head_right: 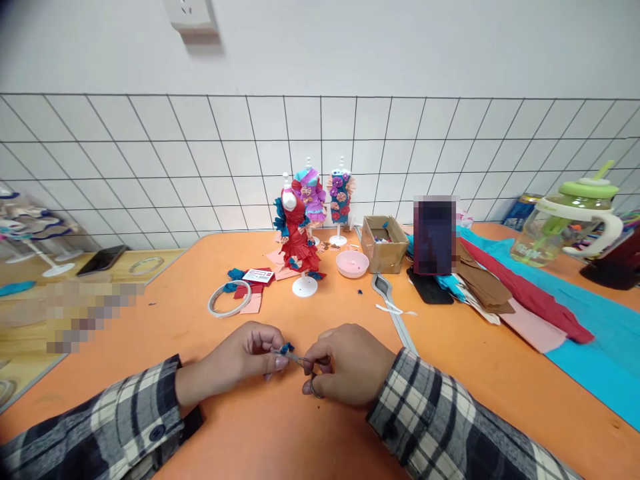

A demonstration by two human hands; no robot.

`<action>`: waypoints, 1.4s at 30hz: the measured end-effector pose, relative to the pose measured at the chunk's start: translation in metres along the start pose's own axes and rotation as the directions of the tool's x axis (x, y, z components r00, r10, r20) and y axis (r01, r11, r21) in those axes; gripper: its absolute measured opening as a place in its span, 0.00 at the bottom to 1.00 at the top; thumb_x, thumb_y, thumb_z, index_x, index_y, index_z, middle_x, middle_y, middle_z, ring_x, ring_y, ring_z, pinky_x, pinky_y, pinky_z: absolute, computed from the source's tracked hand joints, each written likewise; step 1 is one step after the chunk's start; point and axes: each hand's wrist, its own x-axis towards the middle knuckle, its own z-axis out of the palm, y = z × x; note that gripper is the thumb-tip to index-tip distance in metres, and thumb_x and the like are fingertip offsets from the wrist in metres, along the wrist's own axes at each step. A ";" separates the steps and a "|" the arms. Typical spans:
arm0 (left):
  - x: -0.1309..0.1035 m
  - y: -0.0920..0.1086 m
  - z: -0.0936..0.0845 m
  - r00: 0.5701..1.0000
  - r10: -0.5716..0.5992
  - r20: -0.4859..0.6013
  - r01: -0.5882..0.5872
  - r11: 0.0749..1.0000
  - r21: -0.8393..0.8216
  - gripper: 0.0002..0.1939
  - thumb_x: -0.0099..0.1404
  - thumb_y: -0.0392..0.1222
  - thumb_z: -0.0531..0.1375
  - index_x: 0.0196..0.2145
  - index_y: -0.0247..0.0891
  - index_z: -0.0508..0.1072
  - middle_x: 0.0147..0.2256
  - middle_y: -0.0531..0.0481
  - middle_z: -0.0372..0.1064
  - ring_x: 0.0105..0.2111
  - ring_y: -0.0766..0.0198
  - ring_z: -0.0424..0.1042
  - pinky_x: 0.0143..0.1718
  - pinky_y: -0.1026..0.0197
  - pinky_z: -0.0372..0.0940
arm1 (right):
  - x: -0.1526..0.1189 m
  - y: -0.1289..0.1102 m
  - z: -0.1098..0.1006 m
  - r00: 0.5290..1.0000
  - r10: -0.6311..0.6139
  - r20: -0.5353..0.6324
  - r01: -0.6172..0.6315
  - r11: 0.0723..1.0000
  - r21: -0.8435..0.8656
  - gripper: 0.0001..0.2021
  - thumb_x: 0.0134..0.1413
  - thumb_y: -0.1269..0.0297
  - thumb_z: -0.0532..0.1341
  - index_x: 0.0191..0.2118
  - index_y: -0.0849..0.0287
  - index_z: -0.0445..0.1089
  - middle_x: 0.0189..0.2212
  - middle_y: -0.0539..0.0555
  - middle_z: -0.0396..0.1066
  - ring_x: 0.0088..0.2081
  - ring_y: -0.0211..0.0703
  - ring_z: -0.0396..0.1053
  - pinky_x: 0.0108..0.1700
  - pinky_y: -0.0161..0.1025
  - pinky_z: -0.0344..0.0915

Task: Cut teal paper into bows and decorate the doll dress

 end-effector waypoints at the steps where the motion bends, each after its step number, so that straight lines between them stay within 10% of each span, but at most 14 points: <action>1: 0.000 -0.001 -0.001 1.000 -0.014 0.027 0.015 1.000 -0.017 0.16 0.51 0.50 0.68 0.23 0.34 0.70 0.19 0.55 0.66 0.20 0.71 0.62 0.24 0.67 0.57 | 0.000 0.000 0.000 1.000 -0.008 0.022 0.007 1.000 0.009 0.09 0.47 0.60 0.66 0.35 0.55 0.76 0.25 0.47 0.69 0.29 0.37 0.66 0.35 0.33 0.58; 33: -0.001 0.009 -0.004 0.967 -0.137 0.217 0.113 0.986 0.120 0.08 0.52 0.40 0.65 0.20 0.35 0.73 0.17 0.55 0.69 0.17 0.70 0.67 0.21 0.69 0.59 | 0.000 0.011 0.006 0.958 -0.004 0.287 -0.064 0.971 0.229 0.08 0.49 0.64 0.63 0.34 0.60 0.78 0.20 0.46 0.66 0.24 0.32 0.60 0.26 0.30 0.54; 42: -0.003 0.015 -0.004 0.966 -0.128 0.224 0.096 0.984 0.148 0.06 0.52 0.39 0.65 0.21 0.35 0.73 0.17 0.55 0.68 0.18 0.70 0.67 0.21 0.69 0.59 | -0.004 0.006 0.011 0.943 0.045 0.331 -0.141 0.952 0.270 0.19 0.45 0.51 0.67 0.39 0.60 0.76 0.21 0.45 0.64 0.21 0.30 0.54 0.22 0.29 0.50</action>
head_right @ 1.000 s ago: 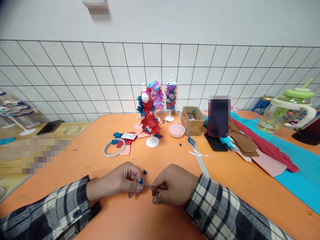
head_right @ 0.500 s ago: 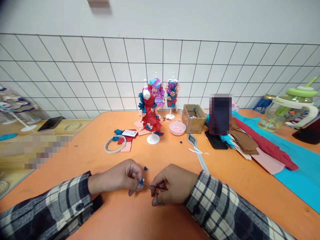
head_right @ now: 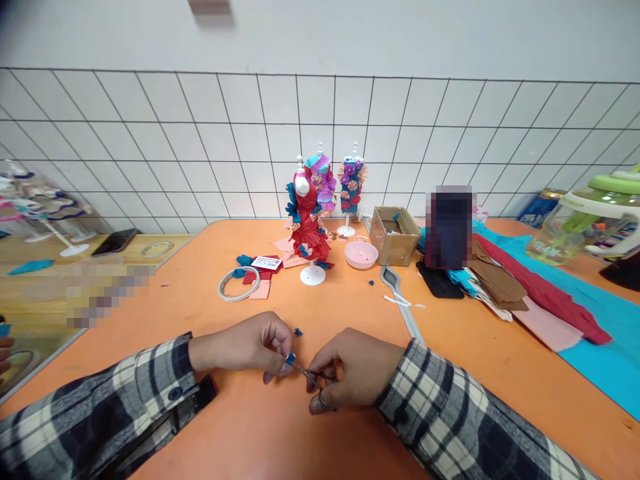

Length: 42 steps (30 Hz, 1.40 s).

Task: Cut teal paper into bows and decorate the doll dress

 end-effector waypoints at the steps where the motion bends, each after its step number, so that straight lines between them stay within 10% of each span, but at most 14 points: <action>1: 0.000 0.000 0.000 1.000 -0.005 0.001 0.005 1.000 0.006 0.06 0.52 0.39 0.65 0.21 0.35 0.73 0.17 0.55 0.68 0.18 0.70 0.67 0.21 0.69 0.59 | 0.000 0.000 0.000 1.000 0.004 0.001 -0.004 1.000 0.001 0.19 0.45 0.51 0.67 0.39 0.60 0.76 0.22 0.45 0.64 0.21 0.30 0.54 0.21 0.29 0.50; 42: 0.007 -0.010 0.001 0.999 -0.015 -0.043 0.013 0.999 -0.039 0.09 0.50 0.41 0.65 0.20 0.35 0.71 0.17 0.54 0.69 0.17 0.70 0.67 0.20 0.68 0.59 | 0.007 0.009 0.000 1.000 0.008 -0.025 -0.007 0.998 0.055 0.15 0.44 0.56 0.68 0.37 0.60 0.78 0.21 0.46 0.68 0.22 0.31 0.60 0.23 0.28 0.53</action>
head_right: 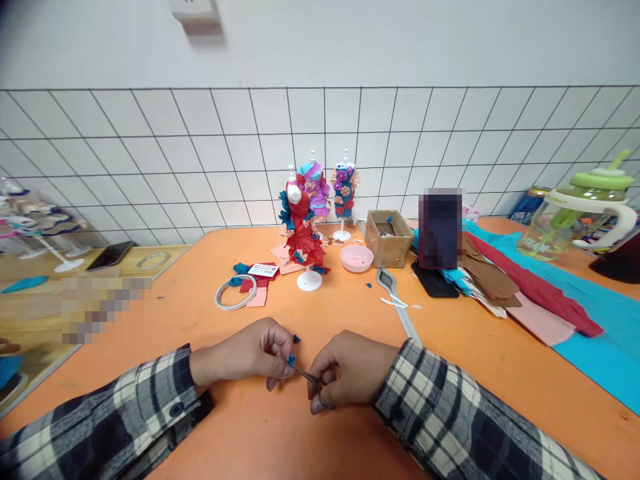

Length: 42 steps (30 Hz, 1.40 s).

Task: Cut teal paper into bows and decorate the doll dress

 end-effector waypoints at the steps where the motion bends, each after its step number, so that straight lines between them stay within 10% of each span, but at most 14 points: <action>1: 0.000 0.000 0.000 1.000 -0.002 0.001 0.002 1.000 0.000 0.09 0.50 0.42 0.65 0.20 0.35 0.71 0.17 0.54 0.69 0.17 0.70 0.67 0.20 0.68 0.59 | 0.000 0.001 0.000 1.000 0.011 0.003 -0.011 1.000 0.015 0.14 0.45 0.57 0.67 0.36 0.60 0.79 0.20 0.46 0.68 0.22 0.32 0.61 0.24 0.28 0.54; 31: 0.008 -0.009 -0.002 0.999 0.048 -0.023 -0.051 0.984 -0.171 0.17 0.50 0.49 0.68 0.25 0.35 0.67 0.20 0.56 0.67 0.20 0.71 0.65 0.23 0.69 0.59 | -0.006 -0.005 -0.012 0.996 -0.019 -0.086 0.018 1.000 -0.022 0.17 0.44 0.54 0.68 0.38 0.61 0.77 0.20 0.44 0.63 0.21 0.29 0.53 0.21 0.29 0.47; 37: 0.011 -0.008 0.008 0.928 0.148 -0.341 -0.184 0.980 -0.076 0.14 0.54 0.49 0.65 0.27 0.35 0.68 0.23 0.54 0.68 0.24 0.68 0.67 0.30 0.65 0.61 | -0.006 -0.001 -0.019 0.974 0.010 -0.228 -0.015 1.000 -0.021 0.13 0.45 0.61 0.66 0.38 0.60 0.77 0.26 0.48 0.71 0.24 0.32 0.60 0.25 0.30 0.55; 42: 0.011 -0.005 0.012 0.843 0.233 -0.485 -0.184 0.972 0.148 0.09 0.57 0.45 0.62 0.31 0.36 0.73 0.32 0.49 0.73 0.34 0.62 0.70 0.37 0.62 0.64 | 0.005 -0.002 -0.016 0.855 0.084 -0.511 -0.014 0.990 0.140 0.10 0.46 0.66 0.64 0.37 0.61 0.74 0.30 0.51 0.74 0.28 0.35 0.67 0.30 0.32 0.63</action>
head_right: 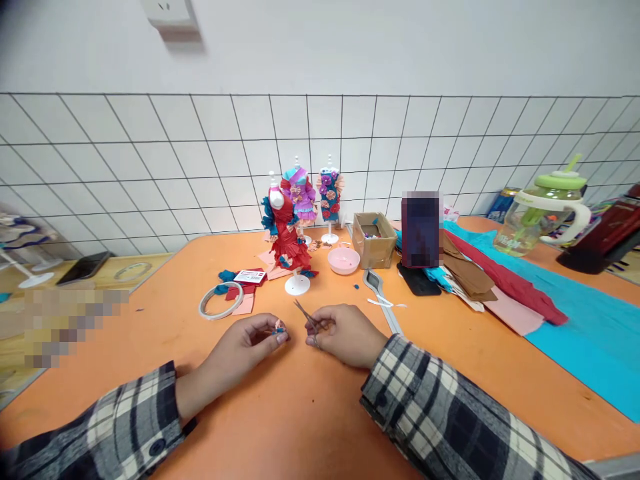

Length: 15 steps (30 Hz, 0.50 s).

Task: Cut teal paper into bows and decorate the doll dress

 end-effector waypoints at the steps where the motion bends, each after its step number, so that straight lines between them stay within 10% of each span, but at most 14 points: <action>1: 0.000 0.000 0.000 1.000 0.007 -0.010 -0.007 1.000 0.025 0.09 0.59 0.45 0.61 0.32 0.36 0.73 0.33 0.49 0.74 0.35 0.61 0.71 0.39 0.62 0.64 | 0.001 -0.001 0.004 0.999 0.014 -0.043 -0.012 0.999 0.045 0.10 0.46 0.65 0.64 0.37 0.61 0.74 0.30 0.51 0.74 0.28 0.36 0.68 0.31 0.32 0.64; 6: -0.002 -0.004 0.000 0.998 0.042 0.045 -0.043 0.999 0.016 0.11 0.62 0.46 0.59 0.37 0.36 0.74 0.37 0.47 0.75 0.39 0.59 0.73 0.42 0.60 0.65 | 0.004 0.002 0.014 0.971 -0.082 -0.224 0.122 0.978 0.172 0.10 0.46 0.64 0.64 0.36 0.61 0.74 0.34 0.54 0.76 0.34 0.40 0.71 0.38 0.37 0.68; 15: -0.001 -0.005 0.005 0.997 0.057 0.046 -0.063 0.991 0.122 0.10 0.63 0.46 0.59 0.36 0.37 0.75 0.34 0.49 0.75 0.34 0.61 0.72 0.36 0.63 0.64 | -0.004 -0.005 0.018 0.931 -0.228 -0.286 0.193 0.970 -0.148 0.06 0.47 0.66 0.65 0.35 0.56 0.75 0.30 0.50 0.74 0.31 0.38 0.65 0.33 0.35 0.60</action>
